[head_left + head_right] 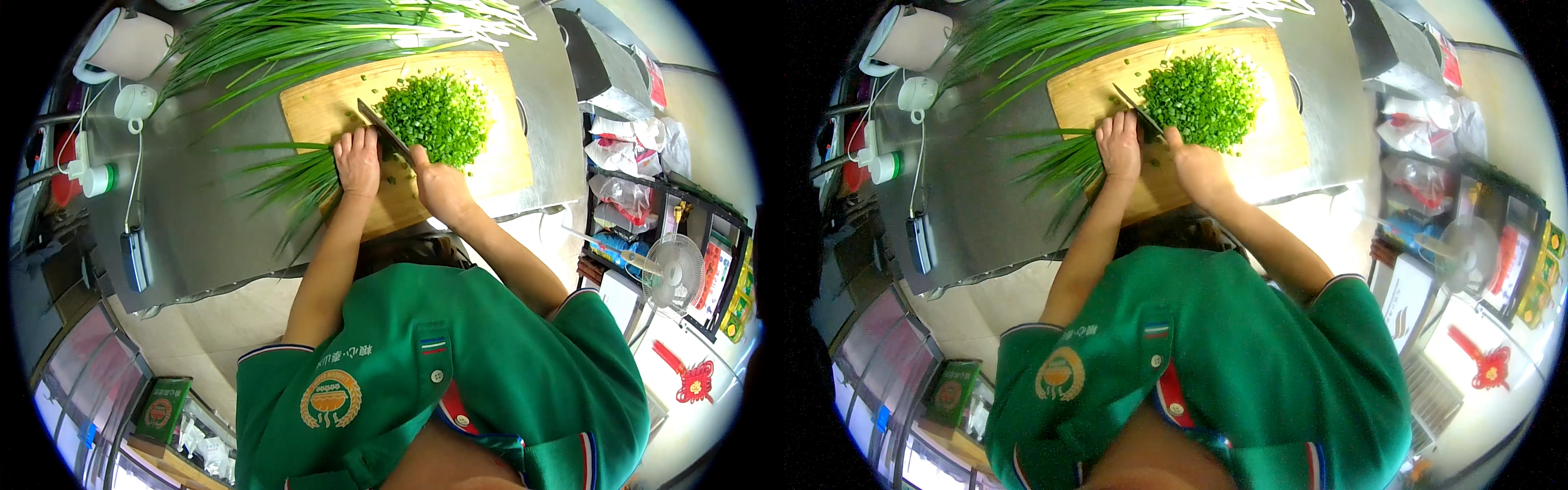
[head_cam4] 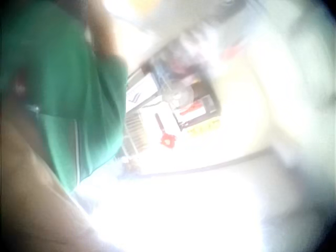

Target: The person chops a large bunch of green onions on a wooden cutting board using a cleaver. The chopped pieces accumulate on the board as the person continues cutting.

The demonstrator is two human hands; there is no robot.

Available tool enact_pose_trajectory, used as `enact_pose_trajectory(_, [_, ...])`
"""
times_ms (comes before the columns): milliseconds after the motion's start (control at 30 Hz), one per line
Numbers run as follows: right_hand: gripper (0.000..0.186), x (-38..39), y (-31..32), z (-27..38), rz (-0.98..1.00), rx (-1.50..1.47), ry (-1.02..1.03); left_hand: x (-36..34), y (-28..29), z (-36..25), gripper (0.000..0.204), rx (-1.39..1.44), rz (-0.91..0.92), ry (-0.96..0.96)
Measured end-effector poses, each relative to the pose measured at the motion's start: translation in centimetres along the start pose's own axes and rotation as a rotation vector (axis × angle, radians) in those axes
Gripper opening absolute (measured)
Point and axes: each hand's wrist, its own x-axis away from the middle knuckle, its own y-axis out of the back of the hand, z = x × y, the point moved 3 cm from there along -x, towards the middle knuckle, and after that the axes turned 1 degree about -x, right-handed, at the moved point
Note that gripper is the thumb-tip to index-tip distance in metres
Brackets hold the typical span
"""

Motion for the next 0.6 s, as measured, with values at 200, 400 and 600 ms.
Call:
enact_pose_trajectory(200, [0.033, -2.4, -2.6, 0.5, -0.026, 0.05, -0.026, 0.4, 0.0, -0.3, 0.019, 0.077, -0.046, -0.029])
enact_pose_trajectory(400, [0.032, -0.8, -0.8, 0.7, -0.03, 0.003, -0.014, 0.1, 0.0, 0.2, 0.016, 0.086, -0.056, 0.01])
enact_pose_trajectory(600, [0.035, -2.4, -2.5, 1.3, 0.038, 0.08, -0.039, 0.3, 0.0, 0.0, 0.025, 0.128, -0.01, 0.006])
